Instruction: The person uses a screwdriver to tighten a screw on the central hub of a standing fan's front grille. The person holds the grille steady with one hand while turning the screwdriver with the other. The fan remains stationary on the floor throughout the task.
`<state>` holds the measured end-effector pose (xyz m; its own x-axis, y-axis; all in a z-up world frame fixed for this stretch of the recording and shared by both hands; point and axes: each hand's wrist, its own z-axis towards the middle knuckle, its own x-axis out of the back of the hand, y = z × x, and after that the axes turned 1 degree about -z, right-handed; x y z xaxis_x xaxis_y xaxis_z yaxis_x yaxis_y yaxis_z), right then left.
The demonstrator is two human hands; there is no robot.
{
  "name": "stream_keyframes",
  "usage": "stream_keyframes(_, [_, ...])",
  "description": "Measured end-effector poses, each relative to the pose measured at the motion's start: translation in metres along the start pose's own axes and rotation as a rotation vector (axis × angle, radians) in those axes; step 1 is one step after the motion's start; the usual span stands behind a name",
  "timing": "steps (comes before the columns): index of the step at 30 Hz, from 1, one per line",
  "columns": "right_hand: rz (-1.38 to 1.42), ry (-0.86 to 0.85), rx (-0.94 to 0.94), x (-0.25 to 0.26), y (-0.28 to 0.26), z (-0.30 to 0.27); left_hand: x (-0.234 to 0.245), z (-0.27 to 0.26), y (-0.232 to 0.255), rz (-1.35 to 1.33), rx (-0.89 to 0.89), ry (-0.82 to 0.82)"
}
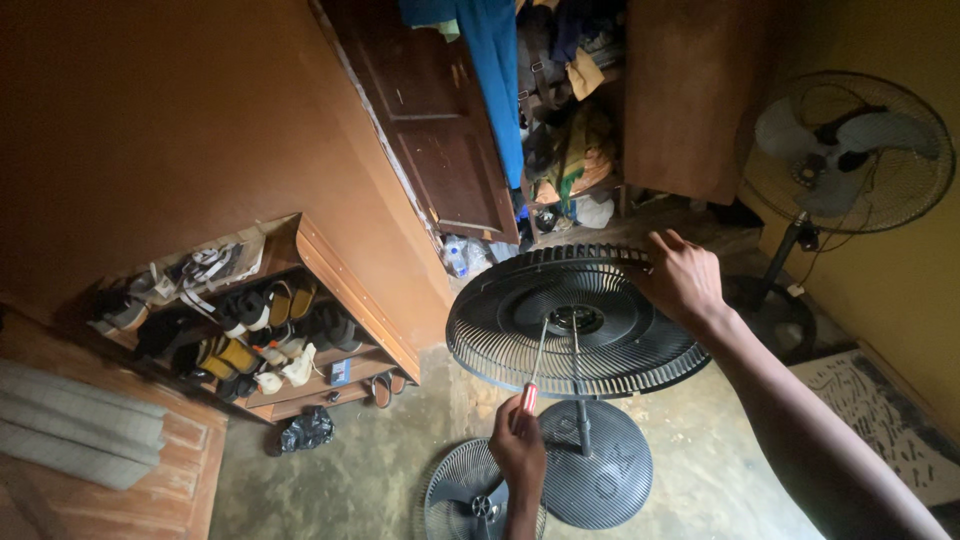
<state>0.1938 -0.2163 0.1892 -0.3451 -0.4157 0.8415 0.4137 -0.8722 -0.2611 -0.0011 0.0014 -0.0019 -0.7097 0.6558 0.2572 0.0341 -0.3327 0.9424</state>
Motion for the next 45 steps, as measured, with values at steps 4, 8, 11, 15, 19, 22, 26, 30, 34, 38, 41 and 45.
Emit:
stream_keyframes(4, [0.242,0.342,0.104,-0.013,0.012,-0.027,0.006,-0.006,0.008,0.348,-0.597,0.164])
stream_keyframes(8, [0.465,0.58,0.024,-0.07,0.007,-0.082,0.003,-0.01,0.013,0.377,-0.647,0.207])
stream_keyframes(11, [0.952,-0.077,-0.335,-0.123,-0.013,-0.127,-0.006,-0.009,0.008,0.142,-0.074,-0.006])
stream_keyframes(15, [1.145,-0.317,-0.219,-0.172,-0.052,-0.169,-0.008,-0.012,-0.004,0.259,-0.506,0.058])
stream_keyframes(19, [1.278,-0.625,-0.626,-0.187,-0.074,-0.173,-0.007,-0.014,-0.003,0.44,-0.69,0.044])
stream_keyframes(22, [1.529,-0.714,-0.639,-0.188,-0.081,-0.174,-0.006,-0.013,0.004,0.446,-0.593,-0.056])
stream_keyframes(26, [1.681,-0.765,-0.639,-0.187,-0.087,-0.168,0.0,-0.014,0.014,0.448,-0.54,-0.147])
stream_keyframes(30, [1.749,-0.753,-0.693,-0.177,-0.089,-0.167,0.007,-0.021,0.017,0.251,-0.484,-0.083])
stream_keyframes(34, [1.836,-0.805,-0.754,-0.167,-0.091,-0.169,0.016,-0.026,0.008,-0.625,0.374,-0.158])
stream_keyframes(38, [1.839,-0.843,-0.665,-0.167,-0.09,-0.171,0.016,-0.025,-0.005,-0.923,0.832,-0.27])
stream_keyframes(41, [1.884,-0.831,-0.733,-0.175,-0.087,-0.174,0.011,-0.029,-0.008,-0.67,0.498,-0.156])
stream_keyframes(45, [1.774,-0.775,-0.618,-0.184,-0.084,-0.176,0.011,-0.033,0.001,0.147,-0.354,0.076])
